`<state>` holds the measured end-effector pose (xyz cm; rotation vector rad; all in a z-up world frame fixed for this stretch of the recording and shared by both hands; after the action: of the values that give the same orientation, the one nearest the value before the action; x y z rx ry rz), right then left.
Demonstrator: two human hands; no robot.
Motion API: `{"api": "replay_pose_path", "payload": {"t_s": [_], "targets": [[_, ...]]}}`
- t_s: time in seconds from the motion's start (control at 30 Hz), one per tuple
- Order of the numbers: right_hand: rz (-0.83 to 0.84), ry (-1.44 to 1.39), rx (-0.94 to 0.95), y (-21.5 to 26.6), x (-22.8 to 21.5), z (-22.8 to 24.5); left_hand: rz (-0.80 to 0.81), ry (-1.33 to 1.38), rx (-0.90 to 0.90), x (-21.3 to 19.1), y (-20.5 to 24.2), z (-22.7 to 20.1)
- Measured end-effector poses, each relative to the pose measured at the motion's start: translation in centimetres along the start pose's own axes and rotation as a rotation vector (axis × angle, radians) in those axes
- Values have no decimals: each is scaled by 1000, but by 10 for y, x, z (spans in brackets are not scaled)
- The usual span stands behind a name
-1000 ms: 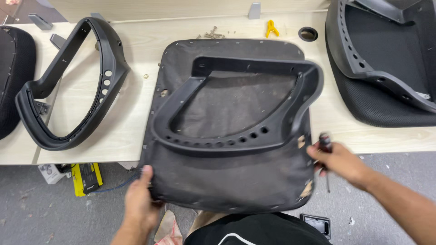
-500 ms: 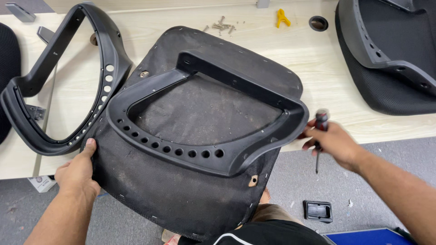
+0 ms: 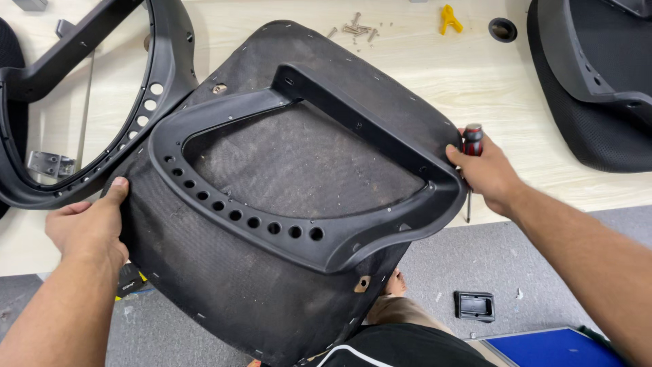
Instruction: The person attaches a plastic chair backrest frame to a seat cushion on a workbench. They align the frame over the cushion, pick screws from the bench, and drive them in with a screwdriver, working around the frame edge to fasten the parts together.
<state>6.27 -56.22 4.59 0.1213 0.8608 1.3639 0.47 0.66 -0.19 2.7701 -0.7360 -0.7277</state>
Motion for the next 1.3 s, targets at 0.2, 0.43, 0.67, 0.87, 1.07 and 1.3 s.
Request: {"api": "replay_pose_path", "payload": {"t_s": [0.2,0.43,0.67,0.87,1.07,1.3], "targets": [[-28,200,8,11,-1,2,-76,-121,138,4,27,-7],[-32,435,-82,-14,-18,7,-83,-263,902,29,90,-54],[-40,538,-315,-59,-49,9,266,-295,1264,118,248,-87],[117,510,-274,-105,-87,13,580,-404,1297,190,340,-99],[169,696,-295,-129,-95,11,781,-948,1160,227,363,-118],[237,856,-361,-133,-75,14,909,-1314,931,245,354,-136]]}}
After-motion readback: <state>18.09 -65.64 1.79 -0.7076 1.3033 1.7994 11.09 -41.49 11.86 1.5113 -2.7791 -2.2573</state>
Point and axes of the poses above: each hand's wrist, its own y-axis away from the middle knuckle, its own x-axis out of the palm, z = x × y, the point moved 1 cm from there along -y, towards the middle knuckle, and after that the axes turned 1 degree about z, right-handed, at the moved point
